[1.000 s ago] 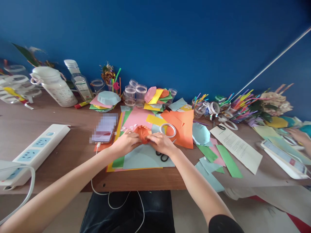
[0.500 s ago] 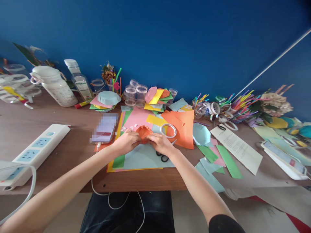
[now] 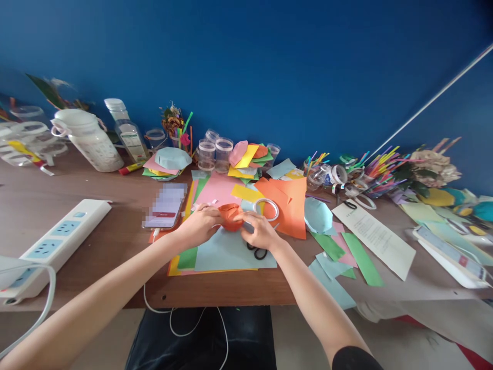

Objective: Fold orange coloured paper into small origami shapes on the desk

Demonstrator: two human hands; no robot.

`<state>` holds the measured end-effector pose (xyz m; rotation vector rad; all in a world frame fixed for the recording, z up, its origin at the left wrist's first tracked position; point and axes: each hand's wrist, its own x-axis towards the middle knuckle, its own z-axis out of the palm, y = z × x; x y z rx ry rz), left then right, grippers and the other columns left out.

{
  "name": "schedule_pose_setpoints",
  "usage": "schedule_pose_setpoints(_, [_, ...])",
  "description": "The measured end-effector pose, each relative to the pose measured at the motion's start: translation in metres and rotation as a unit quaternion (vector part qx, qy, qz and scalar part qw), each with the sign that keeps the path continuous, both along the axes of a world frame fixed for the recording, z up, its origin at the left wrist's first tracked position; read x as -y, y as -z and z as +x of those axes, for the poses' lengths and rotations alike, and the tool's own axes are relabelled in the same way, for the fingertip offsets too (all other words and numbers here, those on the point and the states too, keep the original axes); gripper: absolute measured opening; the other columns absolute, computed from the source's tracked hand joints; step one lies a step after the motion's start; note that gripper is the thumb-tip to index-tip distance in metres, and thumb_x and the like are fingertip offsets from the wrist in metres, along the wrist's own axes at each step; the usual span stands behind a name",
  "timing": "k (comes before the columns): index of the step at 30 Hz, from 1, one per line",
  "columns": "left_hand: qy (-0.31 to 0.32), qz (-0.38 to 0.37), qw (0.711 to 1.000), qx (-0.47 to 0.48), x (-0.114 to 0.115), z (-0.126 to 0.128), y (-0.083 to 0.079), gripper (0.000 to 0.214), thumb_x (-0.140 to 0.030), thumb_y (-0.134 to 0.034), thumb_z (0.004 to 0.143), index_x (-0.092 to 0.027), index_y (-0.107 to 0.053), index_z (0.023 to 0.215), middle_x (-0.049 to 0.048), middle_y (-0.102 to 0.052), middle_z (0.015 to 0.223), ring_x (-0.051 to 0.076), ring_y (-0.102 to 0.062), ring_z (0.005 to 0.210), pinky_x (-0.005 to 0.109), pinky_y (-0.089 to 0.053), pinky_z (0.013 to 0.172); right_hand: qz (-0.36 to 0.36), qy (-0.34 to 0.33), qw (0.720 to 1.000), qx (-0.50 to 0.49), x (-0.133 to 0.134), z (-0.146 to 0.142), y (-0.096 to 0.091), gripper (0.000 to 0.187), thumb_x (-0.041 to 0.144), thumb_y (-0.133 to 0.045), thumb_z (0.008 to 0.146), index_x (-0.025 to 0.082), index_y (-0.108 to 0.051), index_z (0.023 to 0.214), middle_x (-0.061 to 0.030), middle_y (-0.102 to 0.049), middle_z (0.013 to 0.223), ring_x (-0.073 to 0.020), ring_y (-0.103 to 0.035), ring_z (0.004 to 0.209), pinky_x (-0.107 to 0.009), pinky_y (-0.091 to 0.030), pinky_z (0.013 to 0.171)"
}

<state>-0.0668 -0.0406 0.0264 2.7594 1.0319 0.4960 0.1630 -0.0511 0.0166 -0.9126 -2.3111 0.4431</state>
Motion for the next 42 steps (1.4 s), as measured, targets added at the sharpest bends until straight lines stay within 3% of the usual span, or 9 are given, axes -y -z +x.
schedule_pose_setpoints(5, [-0.020, 0.040, 0.999, 0.004, 0.003, -0.001, -0.003, 0.025, -0.004, -0.045, 0.077, -0.017, -0.062, 0.090, 0.0058, -0.065, 0.096, 0.023, -0.055, 0.099, 0.040, -0.035, 0.089, 0.031, 0.017, 0.997, 0.068, -0.008, 0.008, 0.006, 0.035, 0.006, -0.055, 0.074, 0.021, -0.061, 0.106, -0.0050, -0.068, 0.102, -0.0199, -0.062, 0.099, -0.034, -0.049, 0.086])
schedule_pose_setpoints(10, [0.012, 0.025, 1.000, 0.002, 0.009, 0.008, 0.005, 0.015, -0.024, -0.052, 0.087, -0.020, -0.064, 0.094, 0.0044, -0.065, 0.094, 0.021, -0.058, 0.089, 0.042, -0.033, 0.089, 0.041, 0.004, 0.995, 0.095, -0.009, 0.005, 0.010, 0.018, 0.017, -0.062, 0.081, 0.020, -0.063, 0.099, -0.0051, -0.070, 0.093, -0.0188, -0.065, 0.088, -0.031, -0.050, 0.080])
schedule_pose_setpoints(13, [0.012, 0.014, 1.000, 0.007, 0.005, 0.009, 0.010, 0.020, -0.027, -0.047, 0.092, -0.020, -0.065, 0.091, 0.0033, -0.066, 0.085, 0.019, -0.058, 0.081, 0.040, -0.034, 0.085, 0.038, 0.012, 0.995, 0.090, -0.008, 0.004, 0.010, 0.016, 0.019, -0.061, 0.084, 0.021, -0.064, 0.100, -0.0031, -0.071, 0.092, -0.0176, -0.065, 0.083, -0.030, -0.049, 0.077])
schedule_pose_setpoints(18, [0.002, 0.020, 1.000, 0.018, -0.003, 0.010, 0.013, 0.025, -0.022, -0.038, 0.096, -0.019, -0.062, 0.090, 0.0024, -0.064, 0.079, 0.017, -0.057, 0.076, 0.036, -0.034, 0.081, 0.026, 0.019, 0.995, 0.099, -0.008, 0.003, 0.008, 0.015, 0.017, -0.059, 0.086, 0.024, -0.066, 0.097, 0.0000, -0.072, 0.085, -0.0165, -0.065, 0.077, -0.027, -0.048, 0.072])
schedule_pose_setpoints(26, [0.009, 0.002, 1.000, -0.014, -0.008, 0.014, 0.015, 0.028, -0.007, -0.035, 0.089, -0.020, -0.060, 0.088, 0.0012, -0.060, 0.076, 0.016, -0.054, 0.074, 0.035, -0.033, 0.082, -0.004, 0.046, 0.995, 0.087, -0.003, -0.001, 0.004, 0.018, 0.015, -0.062, 0.083, 0.026, -0.068, 0.096, 0.0004, -0.072, 0.080, -0.0172, -0.066, 0.077, -0.027, -0.050, 0.072])
schedule_pose_setpoints(33, [0.073, 0.015, 0.997, -0.008, -0.018, -0.005, 0.006, 0.032, -0.004, -0.038, 0.085, -0.022, -0.064, 0.093, 0.0050, -0.064, 0.095, 0.020, -0.056, 0.096, 0.036, -0.036, 0.088, -0.010, 0.125, 0.987, -0.096, -0.005, 0.004, 0.005, 0.023, 0.023, -0.053, 0.086, 0.022, -0.058, 0.108, -0.0036, -0.070, 0.102, -0.0163, -0.068, 0.089, -0.029, -0.055, 0.079])
schedule_pose_setpoints(37, [-0.002, 0.100, 0.995, -0.019, -0.018, -0.009, -0.003, 0.038, 0.004, -0.037, 0.079, -0.017, -0.062, 0.099, 0.0108, -0.060, 0.112, 0.025, -0.051, 0.110, 0.041, -0.036, 0.092, -0.021, 0.106, 0.990, -0.086, -0.010, 0.010, 0.004, 0.028, 0.010, -0.049, 0.082, 0.023, -0.059, 0.105, -0.0023, -0.070, 0.100, -0.0169, -0.067, 0.092, -0.031, -0.054, 0.084])
schedule_pose_setpoints(40, [-0.050, 0.120, 0.991, -0.024, -0.007, 0.001, -0.007, 0.030, -0.001, -0.039, 0.084, -0.016, -0.061, 0.097, 0.0105, -0.062, 0.100, 0.025, -0.056, 0.099, 0.043, -0.039, 0.087, -0.001, 0.065, 0.997, -0.030, -0.012, 0.013, 0.005, 0.034, 0.003, -0.047, 0.078, 0.023, -0.062, 0.102, -0.0015, -0.069, 0.101, -0.0166, -0.065, 0.097, -0.030, -0.052, 0.087])
schedule_pose_setpoints(42, [-0.030, 0.111, 0.993, -0.028, 0.003, 0.012, -0.005, 0.020, -0.013, -0.042, 0.090, -0.015, -0.062, 0.094, 0.0082, -0.062, 0.090, 0.024, -0.058, 0.090, 0.043, -0.041, 0.085, 0.015, 0.039, 0.999, 0.004, -0.013, 0.014, 0.008, 0.035, 0.002, -0.048, 0.078, 0.022, -0.063, 0.102, -0.0026, -0.069, 0.102, -0.0169, -0.064, 0.098, -0.030, -0.051, 0.087])
